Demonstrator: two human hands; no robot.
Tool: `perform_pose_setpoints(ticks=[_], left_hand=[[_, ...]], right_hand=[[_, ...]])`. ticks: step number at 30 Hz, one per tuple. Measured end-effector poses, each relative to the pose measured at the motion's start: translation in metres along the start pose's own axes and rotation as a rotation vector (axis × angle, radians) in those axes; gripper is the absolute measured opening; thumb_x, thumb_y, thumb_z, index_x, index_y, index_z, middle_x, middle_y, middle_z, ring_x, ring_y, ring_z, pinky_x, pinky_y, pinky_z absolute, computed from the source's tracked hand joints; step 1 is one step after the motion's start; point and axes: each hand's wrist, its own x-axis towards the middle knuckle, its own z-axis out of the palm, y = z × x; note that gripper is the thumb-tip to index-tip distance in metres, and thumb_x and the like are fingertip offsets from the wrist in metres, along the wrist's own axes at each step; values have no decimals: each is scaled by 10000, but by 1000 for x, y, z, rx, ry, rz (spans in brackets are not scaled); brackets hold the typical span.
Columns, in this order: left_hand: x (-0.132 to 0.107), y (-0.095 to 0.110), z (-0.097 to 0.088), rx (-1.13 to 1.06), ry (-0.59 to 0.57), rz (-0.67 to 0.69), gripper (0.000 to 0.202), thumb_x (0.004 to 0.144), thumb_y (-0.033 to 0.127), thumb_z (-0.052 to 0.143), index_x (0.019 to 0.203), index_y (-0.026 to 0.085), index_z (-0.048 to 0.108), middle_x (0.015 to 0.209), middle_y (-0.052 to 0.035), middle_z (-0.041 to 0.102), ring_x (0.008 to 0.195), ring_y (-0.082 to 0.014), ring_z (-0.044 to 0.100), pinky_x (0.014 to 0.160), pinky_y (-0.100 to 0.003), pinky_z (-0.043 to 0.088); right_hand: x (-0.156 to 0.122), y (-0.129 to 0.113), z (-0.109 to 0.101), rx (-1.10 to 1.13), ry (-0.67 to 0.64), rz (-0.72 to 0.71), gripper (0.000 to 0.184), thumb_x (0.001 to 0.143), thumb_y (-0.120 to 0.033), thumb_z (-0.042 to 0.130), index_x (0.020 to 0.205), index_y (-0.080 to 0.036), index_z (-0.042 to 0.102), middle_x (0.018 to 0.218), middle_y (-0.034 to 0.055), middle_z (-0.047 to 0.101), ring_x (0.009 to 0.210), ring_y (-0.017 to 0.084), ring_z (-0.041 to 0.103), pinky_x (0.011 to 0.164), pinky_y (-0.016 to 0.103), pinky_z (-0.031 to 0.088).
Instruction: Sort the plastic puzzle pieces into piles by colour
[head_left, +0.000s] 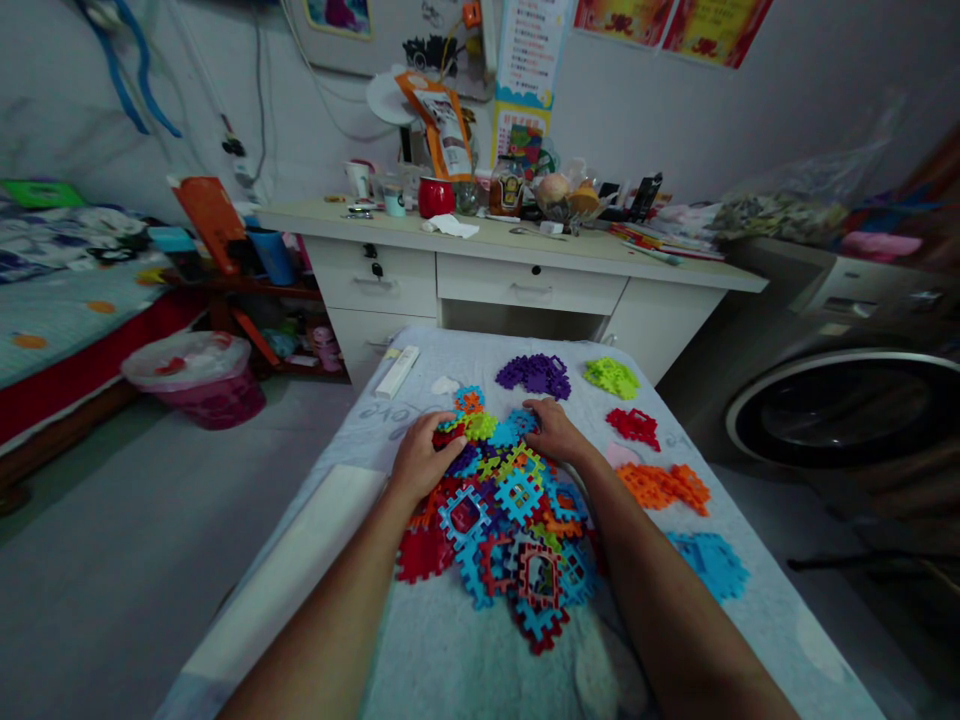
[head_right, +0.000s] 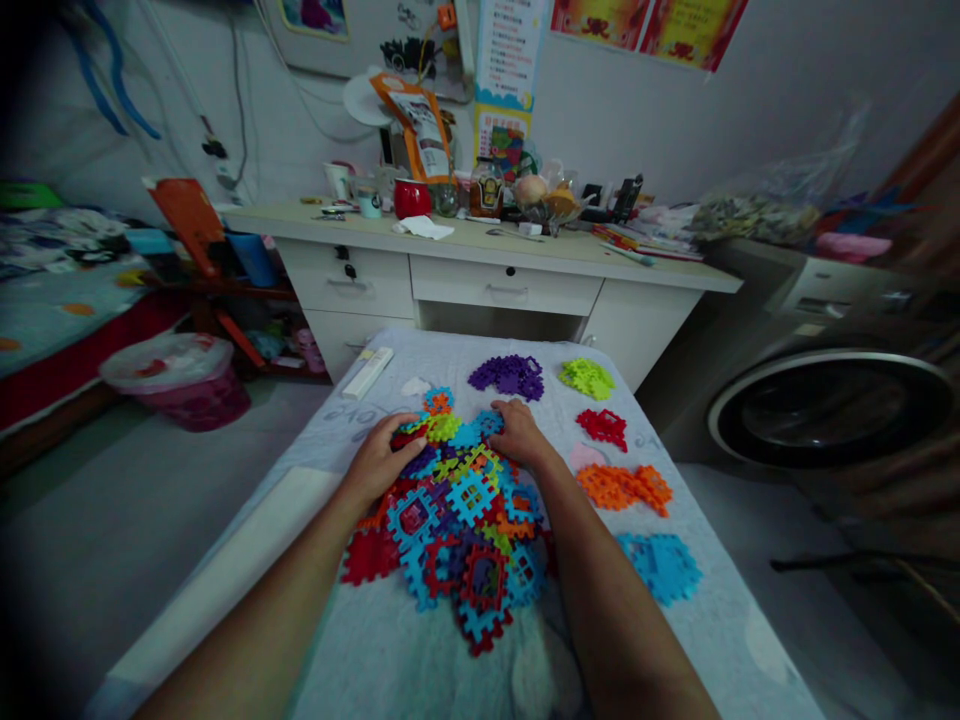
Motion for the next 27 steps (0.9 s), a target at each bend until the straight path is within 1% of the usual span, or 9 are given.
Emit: perform_pose_setpoints(ticks=[4,8,11,14,17,20,22,24,27], left_hand=[[-1,2,-1,-3,-3,2,354,798,398,637,1110,230,634,1200,-57,633,1167,-247,566,1037,-417,417],[-1,5,-2,1,-16,2,358,796,393,635,1109,219,632,1179,-58,639,1145,-243,574,1031,-414,421],[-1,6,-3,5,-12,-2,372,794,397,636,1120,218,629,1174,-57,641,1138,-243,577,1031,-412,421],[-1,6,-3,2,-2,-2,381,791,414,639,1119,221,632,1179,-56,641,1138,-246,581,1027,-412,426],[-1,6,-2,-1,4,-3,381,792,416,637,1122,225,633,1184,-56,641,1136,-247,584,1023,-413,431],[-1,5,-2,3,5,-8,381,795,415,637,1127,229,633,1191,-57,638,1144,-248,580,1026,-417,429],[-1,4,-1,4,2,-9,385,795,421,638,1128,229,633,1199,-58,635,1151,-250,577,1027,-417,429],[-1,4,-1,3,1,-11,388,794,421,639,1131,230,633,1204,-59,632,1155,-251,576,1026,-416,429],[-1,5,-2,7,1,-14,385,796,416,638,1133,231,631,1207,-57,630,1157,-250,574,1027,-419,429]], right_hand=[[4,9,-9,20,88,39,608,657,-221,690,1243,-103,582,1082,127,568,1007,251,530,936,383,428],[15,30,-31,9,257,109,535,673,-242,684,1192,-131,615,1029,108,576,977,256,539,932,400,440],[24,54,-50,-21,396,235,472,688,-242,673,1145,-128,640,1009,105,575,951,244,551,937,386,443],[32,84,-65,-42,522,390,408,691,-222,669,1087,-123,663,1029,119,582,932,232,564,930,370,447],[35,115,-76,5,610,563,353,680,-233,691,1013,-116,679,961,113,616,862,216,581,850,338,478],[36,141,-83,50,655,731,274,674,-264,711,907,-123,690,841,87,645,785,199,593,755,300,491],[38,153,-85,25,646,811,237,685,-284,715,860,-126,692,796,80,659,773,199,608,727,290,486],[40,160,-85,-11,617,850,231,703,-298,707,852,-123,695,778,80,672,778,206,626,710,290,481],[44,165,-83,-38,590,858,239,723,-304,689,871,-118,704,782,85,690,801,221,648,710,298,484]])
